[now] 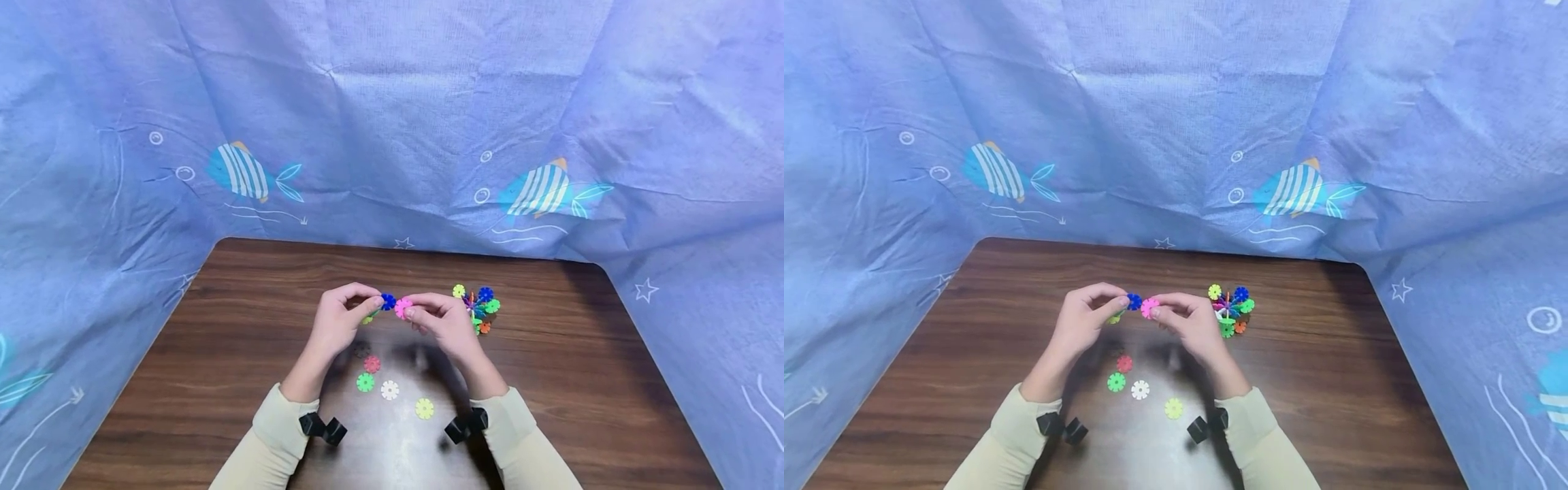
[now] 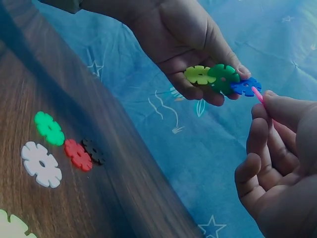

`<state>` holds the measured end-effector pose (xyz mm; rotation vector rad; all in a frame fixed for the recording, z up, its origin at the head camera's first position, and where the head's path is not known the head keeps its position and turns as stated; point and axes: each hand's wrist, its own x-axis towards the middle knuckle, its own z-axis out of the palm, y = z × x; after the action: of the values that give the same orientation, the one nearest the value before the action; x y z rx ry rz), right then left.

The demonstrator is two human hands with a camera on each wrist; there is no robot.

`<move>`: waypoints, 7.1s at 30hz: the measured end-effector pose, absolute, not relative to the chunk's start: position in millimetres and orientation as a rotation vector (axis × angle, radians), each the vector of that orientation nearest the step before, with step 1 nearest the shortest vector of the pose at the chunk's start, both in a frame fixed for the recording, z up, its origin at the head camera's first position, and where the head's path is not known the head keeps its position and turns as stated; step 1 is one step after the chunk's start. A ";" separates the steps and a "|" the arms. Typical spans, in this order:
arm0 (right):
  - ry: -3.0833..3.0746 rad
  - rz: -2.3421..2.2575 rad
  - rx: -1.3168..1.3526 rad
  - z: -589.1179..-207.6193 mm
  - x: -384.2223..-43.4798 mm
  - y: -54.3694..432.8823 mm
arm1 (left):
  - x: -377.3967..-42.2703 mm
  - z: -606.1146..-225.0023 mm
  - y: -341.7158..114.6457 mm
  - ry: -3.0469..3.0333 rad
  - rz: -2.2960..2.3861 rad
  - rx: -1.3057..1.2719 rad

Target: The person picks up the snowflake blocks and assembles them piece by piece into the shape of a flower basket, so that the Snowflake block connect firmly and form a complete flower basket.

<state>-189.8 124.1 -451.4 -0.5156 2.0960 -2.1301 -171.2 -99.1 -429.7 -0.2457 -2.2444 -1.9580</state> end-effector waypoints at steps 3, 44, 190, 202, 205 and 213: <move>2.073 -2.147 -0.501 -450.6 -190.6 123.2 | -171.6 -428.2 -98.3 -2.248 -1.947 -0.266; 2.461 -1.377 -0.780 -461.8 -214.2 103.1 | -172.6 -417.8 -114.2 -1.992 -1.888 -0.144; 2.526 -0.626 -1.196 -487.8 -202.2 77.8 | -166.8 -412.9 -109.5 -2.008 -1.989 -0.074; 2.532 -0.673 -1.157 -484.6 -203.6 75.7 | -166.7 -412.6 -110.8 -2.027 -1.970 -0.102; 2.513 -0.802 -1.115 -486.2 -207.5 80.3 | -167.1 -414.0 -111.6 -2.038 -1.972 -0.113; 2.558 -1.498 -0.806 -462.0 -205.6 112.9 | -166.5 -414.4 -108.9 -2.070 -1.947 -0.197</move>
<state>-205.6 112.9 -462.0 -0.8059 2.5584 -1.4984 -166.5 -108.9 -414.4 -0.1973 -2.0695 -1.9467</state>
